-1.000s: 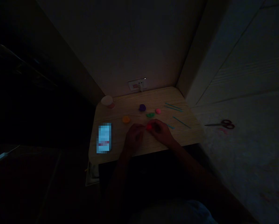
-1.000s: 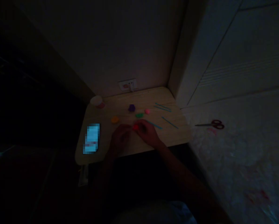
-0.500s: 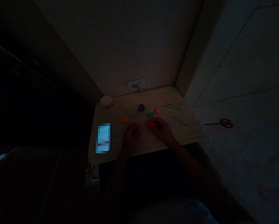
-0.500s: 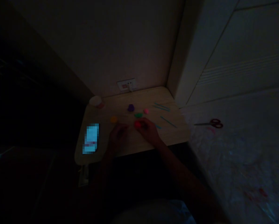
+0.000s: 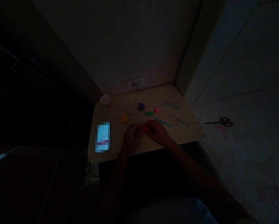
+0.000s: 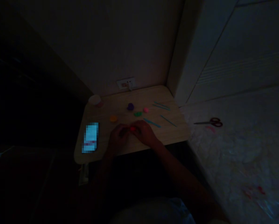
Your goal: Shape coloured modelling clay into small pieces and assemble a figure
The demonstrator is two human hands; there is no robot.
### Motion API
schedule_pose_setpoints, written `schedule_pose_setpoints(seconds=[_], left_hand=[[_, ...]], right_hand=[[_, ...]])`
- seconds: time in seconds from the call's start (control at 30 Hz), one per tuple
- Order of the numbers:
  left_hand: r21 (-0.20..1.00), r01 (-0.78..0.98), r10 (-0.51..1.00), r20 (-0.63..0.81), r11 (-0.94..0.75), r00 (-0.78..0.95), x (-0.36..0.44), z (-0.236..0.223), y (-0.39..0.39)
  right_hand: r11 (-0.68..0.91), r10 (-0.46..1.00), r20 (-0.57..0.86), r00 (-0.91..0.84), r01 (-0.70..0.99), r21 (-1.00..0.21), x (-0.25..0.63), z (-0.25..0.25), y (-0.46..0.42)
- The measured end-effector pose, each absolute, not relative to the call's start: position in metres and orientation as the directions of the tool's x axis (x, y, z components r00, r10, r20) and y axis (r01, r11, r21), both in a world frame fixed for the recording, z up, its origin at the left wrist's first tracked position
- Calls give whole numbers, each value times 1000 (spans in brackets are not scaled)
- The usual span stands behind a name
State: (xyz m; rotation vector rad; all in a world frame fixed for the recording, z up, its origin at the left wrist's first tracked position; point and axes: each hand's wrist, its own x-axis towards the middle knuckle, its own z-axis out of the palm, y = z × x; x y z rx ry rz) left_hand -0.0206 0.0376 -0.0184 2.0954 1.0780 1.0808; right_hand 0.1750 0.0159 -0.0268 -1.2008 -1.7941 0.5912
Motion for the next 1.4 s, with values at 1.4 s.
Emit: schedule_pose_setpoints(seconds=[1.4], left_hand=[[676,525,855,399,-518,330,-19,-22,40]], right_hand=[[-2,984,168,61,945,-327,220,-6,-1]])
